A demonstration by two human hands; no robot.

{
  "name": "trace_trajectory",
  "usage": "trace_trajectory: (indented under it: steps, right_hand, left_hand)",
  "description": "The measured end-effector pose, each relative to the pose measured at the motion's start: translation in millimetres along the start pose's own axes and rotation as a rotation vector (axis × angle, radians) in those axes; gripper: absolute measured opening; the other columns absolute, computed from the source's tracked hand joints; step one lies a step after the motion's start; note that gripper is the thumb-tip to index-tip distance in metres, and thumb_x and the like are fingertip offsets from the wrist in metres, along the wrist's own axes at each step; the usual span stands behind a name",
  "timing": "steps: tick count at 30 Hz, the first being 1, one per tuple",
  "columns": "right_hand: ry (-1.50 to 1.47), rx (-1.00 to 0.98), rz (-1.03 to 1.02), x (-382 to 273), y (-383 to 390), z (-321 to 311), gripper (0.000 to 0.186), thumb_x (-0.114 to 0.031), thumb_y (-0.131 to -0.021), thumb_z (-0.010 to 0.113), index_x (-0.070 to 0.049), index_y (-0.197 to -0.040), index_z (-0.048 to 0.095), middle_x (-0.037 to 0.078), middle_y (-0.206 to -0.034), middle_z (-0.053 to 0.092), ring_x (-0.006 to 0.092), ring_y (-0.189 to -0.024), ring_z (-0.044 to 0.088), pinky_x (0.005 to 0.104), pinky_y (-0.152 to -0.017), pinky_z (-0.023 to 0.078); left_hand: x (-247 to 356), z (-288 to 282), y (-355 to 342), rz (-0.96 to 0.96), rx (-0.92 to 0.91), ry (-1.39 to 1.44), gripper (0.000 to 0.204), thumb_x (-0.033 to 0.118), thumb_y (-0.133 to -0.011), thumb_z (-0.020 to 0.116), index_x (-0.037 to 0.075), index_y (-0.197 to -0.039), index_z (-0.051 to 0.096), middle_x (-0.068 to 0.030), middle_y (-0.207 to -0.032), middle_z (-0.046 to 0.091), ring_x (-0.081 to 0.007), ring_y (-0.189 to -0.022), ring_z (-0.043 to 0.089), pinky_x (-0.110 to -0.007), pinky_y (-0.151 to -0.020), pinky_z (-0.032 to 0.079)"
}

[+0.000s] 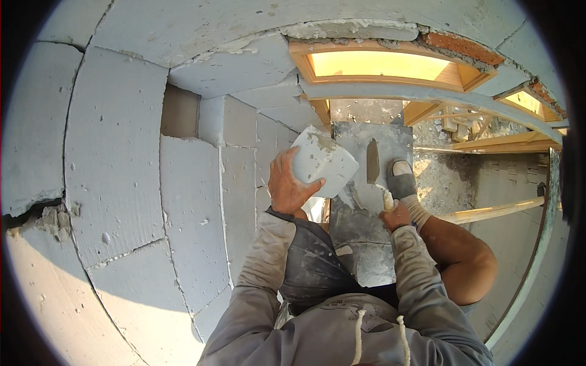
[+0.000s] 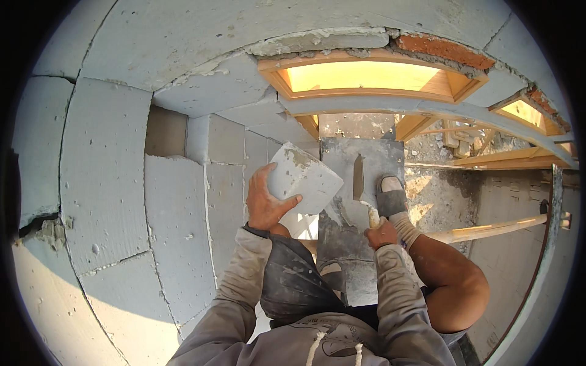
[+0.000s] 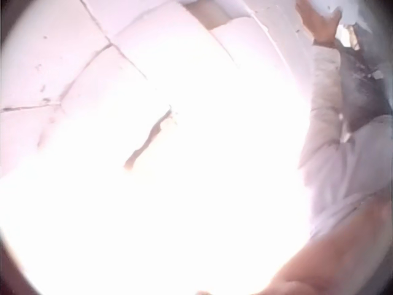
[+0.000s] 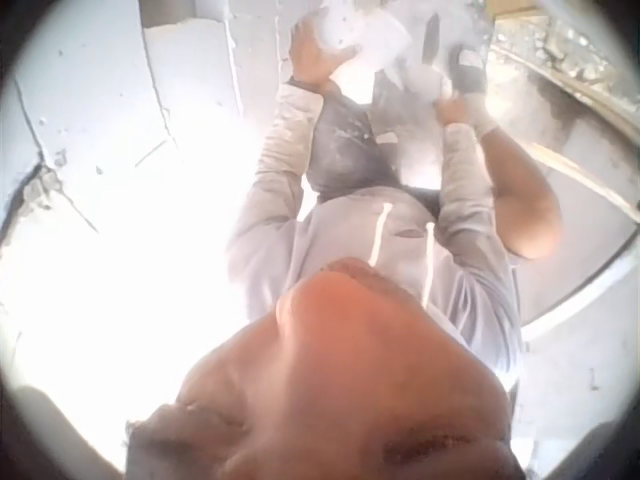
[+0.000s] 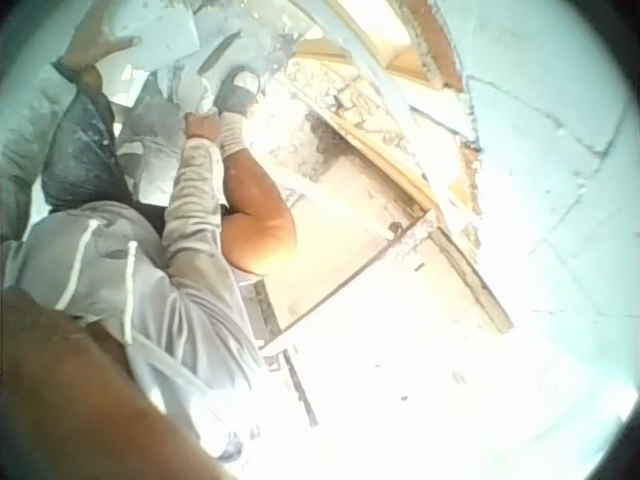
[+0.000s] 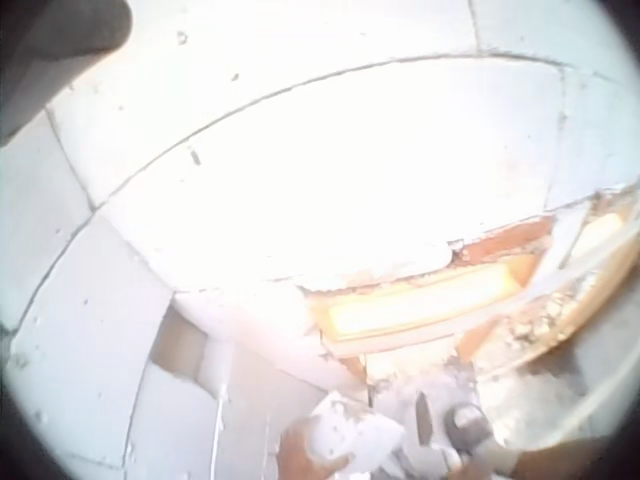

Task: Applying mortar and fitting a small aerated concrete block into a corner wall gap.

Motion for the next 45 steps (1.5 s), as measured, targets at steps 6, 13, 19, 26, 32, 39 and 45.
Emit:
trace_trajectory:
  steps: [6, 13, 19, 26, 32, 39, 45]
  right_hand:
    - [0.532, 0.278, -0.548, -143, 23, -8, 0.039, -0.027, -0.071, 0.070, -0.006, -0.102, 0.057, 0.023, -0.085, 0.066, 0.0435, -0.084, 0.063, 0.0498, -0.074, 0.050]
    - [0.369, -0.064, -1.180, -297, 3, 58, 0.041, -0.027, -0.071, 0.068, -0.003, -0.104, 0.059, 0.018, -0.086, 0.066, 0.0400, -0.083, 0.062, 0.0439, -0.076, 0.049]
    - [0.382, -0.589, -0.908, -344, -16, 114, 0.051, -0.031, -0.071, 0.071, 0.002, -0.106, 0.059, 0.014, -0.083, 0.065, 0.0308, -0.082, 0.063, 0.0387, -0.076, 0.049]
    - [0.412, -0.414, -0.991, -317, -25, 149, 0.058, -0.030, -0.070, 0.073, 0.008, -0.110, 0.057, 0.023, -0.089, 0.067, 0.0374, -0.082, 0.065, 0.0392, -0.076, 0.051]
    - [0.277, -0.667, -1.266, -343, 49, 142, 0.053, -0.028, -0.073, 0.072, 0.006, -0.110, 0.054, 0.028, -0.087, 0.064, 0.0438, -0.083, 0.063, 0.0445, -0.074, 0.051]
    - [0.231, -0.257, -1.138, -322, 53, 154, 0.033, -0.015, -0.075, 0.068, 0.000, -0.098, 0.050, 0.024, -0.083, 0.064, 0.0441, -0.078, 0.063, 0.0482, -0.069, 0.051]
    - [-0.034, -0.162, -1.237, -315, 56, 191, 0.035, -0.015, -0.073, 0.067, 0.001, -0.100, 0.051, 0.025, -0.077, 0.062, 0.0441, -0.077, 0.062, 0.0468, -0.066, 0.050]
  left_hand:
    - [-26, -20, 24, -0.123, 0.021, -0.109, 0.086, 0.031, -0.056, 0.086, 0.007, -0.129, 0.047, -0.0157, -0.128, 0.050, -0.0361, -0.119, 0.045, -0.045, -0.102, 0.037]
    - [-62, -56, 57, -0.287, 0.047, -0.236, 0.085, 0.028, -0.053, 0.087, 0.010, -0.127, 0.050, -0.0172, -0.127, 0.049, -0.0373, -0.119, 0.045, -0.046, -0.101, 0.038]
    - [-74, -59, 86, -0.437, 0.072, -0.236, 0.085, 0.023, -0.051, 0.087, 0.008, -0.126, 0.050, -0.0170, -0.125, 0.051, -0.0379, -0.117, 0.047, -0.045, -0.100, 0.039]
    - [-66, -61, 82, -0.463, 0.084, -0.229, 0.085, 0.023, -0.051, 0.087, 0.006, -0.125, 0.049, -0.0163, -0.124, 0.052, -0.0370, -0.116, 0.048, -0.045, -0.100, 0.039]
    - [-68, -59, 79, -0.504, 0.109, -0.254, 0.085, 0.026, -0.052, 0.088, 0.006, -0.125, 0.049, -0.0167, -0.123, 0.052, -0.0369, -0.115, 0.048, -0.044, -0.100, 0.039]
    - [-89, -60, 98, -0.629, 0.066, -0.263, 0.085, 0.030, -0.055, 0.087, 0.005, -0.126, 0.047, -0.0192, -0.120, 0.052, -0.0384, -0.114, 0.047, -0.046, -0.100, 0.038]
    - [-96, -57, 113, -0.679, 0.032, -0.275, 0.086, 0.032, -0.056, 0.088, 0.003, -0.126, 0.047, -0.0212, -0.117, 0.052, -0.0394, -0.113, 0.047, -0.046, -0.098, 0.038]
Point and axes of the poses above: each hand's wrist, its own y-axis away from the middle knuckle, its own z-axis out of the palm, x = y × z, the point moved 6 cm from there along -y, towards the middle knuckle
